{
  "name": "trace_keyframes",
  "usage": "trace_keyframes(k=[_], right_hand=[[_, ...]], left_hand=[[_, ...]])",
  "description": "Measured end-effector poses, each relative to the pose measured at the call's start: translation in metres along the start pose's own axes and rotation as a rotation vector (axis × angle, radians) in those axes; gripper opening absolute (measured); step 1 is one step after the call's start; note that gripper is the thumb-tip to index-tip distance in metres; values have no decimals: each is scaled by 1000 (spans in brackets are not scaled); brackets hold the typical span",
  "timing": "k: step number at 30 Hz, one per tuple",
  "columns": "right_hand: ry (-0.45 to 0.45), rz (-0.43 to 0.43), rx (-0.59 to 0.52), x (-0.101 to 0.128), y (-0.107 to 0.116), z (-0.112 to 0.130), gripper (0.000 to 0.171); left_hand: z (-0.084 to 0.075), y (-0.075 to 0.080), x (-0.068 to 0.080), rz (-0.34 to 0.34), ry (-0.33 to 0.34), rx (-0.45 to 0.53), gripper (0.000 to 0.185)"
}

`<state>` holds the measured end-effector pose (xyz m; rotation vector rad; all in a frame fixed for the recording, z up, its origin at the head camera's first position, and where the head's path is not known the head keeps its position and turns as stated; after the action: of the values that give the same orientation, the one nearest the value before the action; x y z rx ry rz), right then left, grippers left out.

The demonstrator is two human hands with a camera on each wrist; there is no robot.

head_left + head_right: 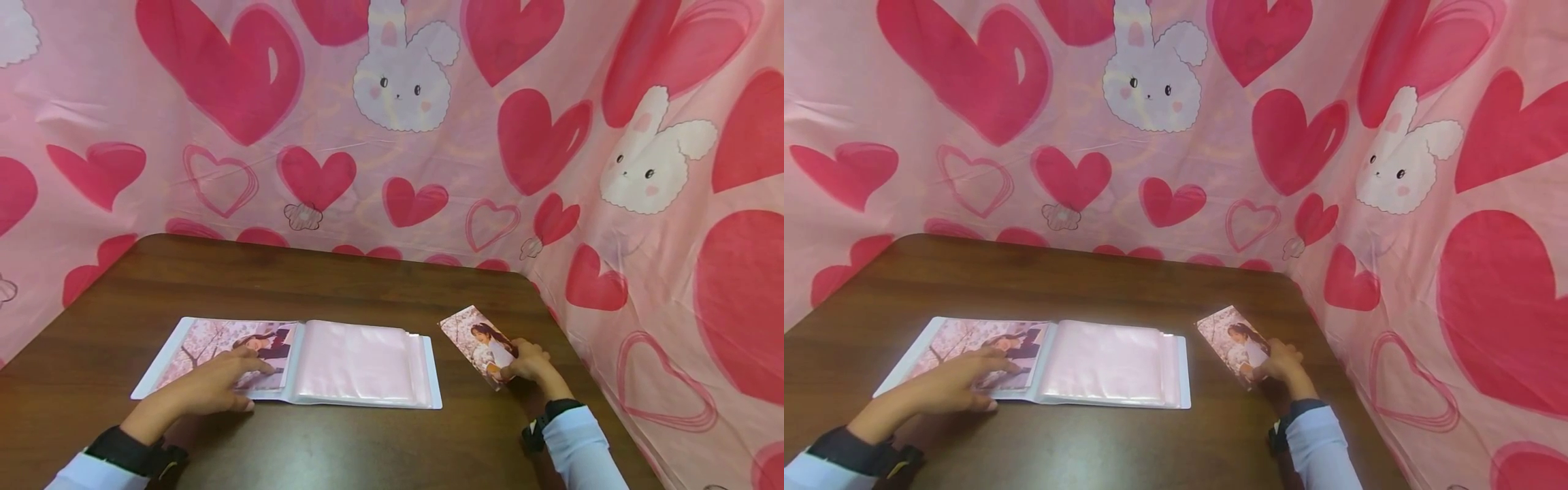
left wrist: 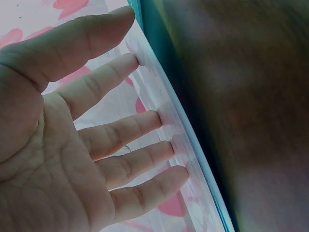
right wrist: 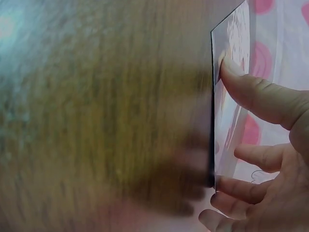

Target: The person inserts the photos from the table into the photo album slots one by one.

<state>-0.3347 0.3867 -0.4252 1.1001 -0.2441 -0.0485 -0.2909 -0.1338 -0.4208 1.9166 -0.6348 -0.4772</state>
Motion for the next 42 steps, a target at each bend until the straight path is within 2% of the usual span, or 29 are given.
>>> trace_keyframes(k=[5, 9, 12, 16, 19, 24, 28, 31, 37, 42], right_hand=[[-5, -34, -13, 0, 2, 0, 80], [3, -99, -79, 2, 10, 1, 60], [23, -158, -186, 4, 16, 2, 39], [23, -190, -387, 6, 18, 0, 25], [-1, -191, -475, 6, 15, -4, 24], [-9, -204, -516, 5, 15, -6, 22], [7, -209, -573, 7, 17, -1, 25], [6, -204, -666, 7, 18, 2, 29], [-16, -184, -907, 7, 11, 14, 29], [7, -145, -1008, 8, 0, 36, 26]], left_hand=[[1, -1, 0, 3, -11, 4, 45], [1, -1, 0, 2, -11, 8, 45], [1, -2, 0, 5, 0, 12, 45], [0, -2, 1, 6, 2, 12, 46], [0, -2, 1, 4, 1, 12, 46], [1, -2, 1, 3, -4, 21, 45], [2, 1, 0, -24, 0, 24, 43], [2, 5, -1, -68, 6, 7, 40], [1, 14, -1, -137, 66, 13, 36], [-2, 18, -1, -172, 58, 39, 37]])
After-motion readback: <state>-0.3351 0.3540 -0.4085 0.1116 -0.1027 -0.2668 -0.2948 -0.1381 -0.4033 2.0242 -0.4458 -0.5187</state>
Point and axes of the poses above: each hand's wrist, its own x-axis away from the middle knuckle, its own y-axis out of the back of the hand, z = x × y, the point moved 7 cm from there along -x, towards the middle knuckle, and after that the axes turned 9 degrees about -x, right-handed, at the moved point
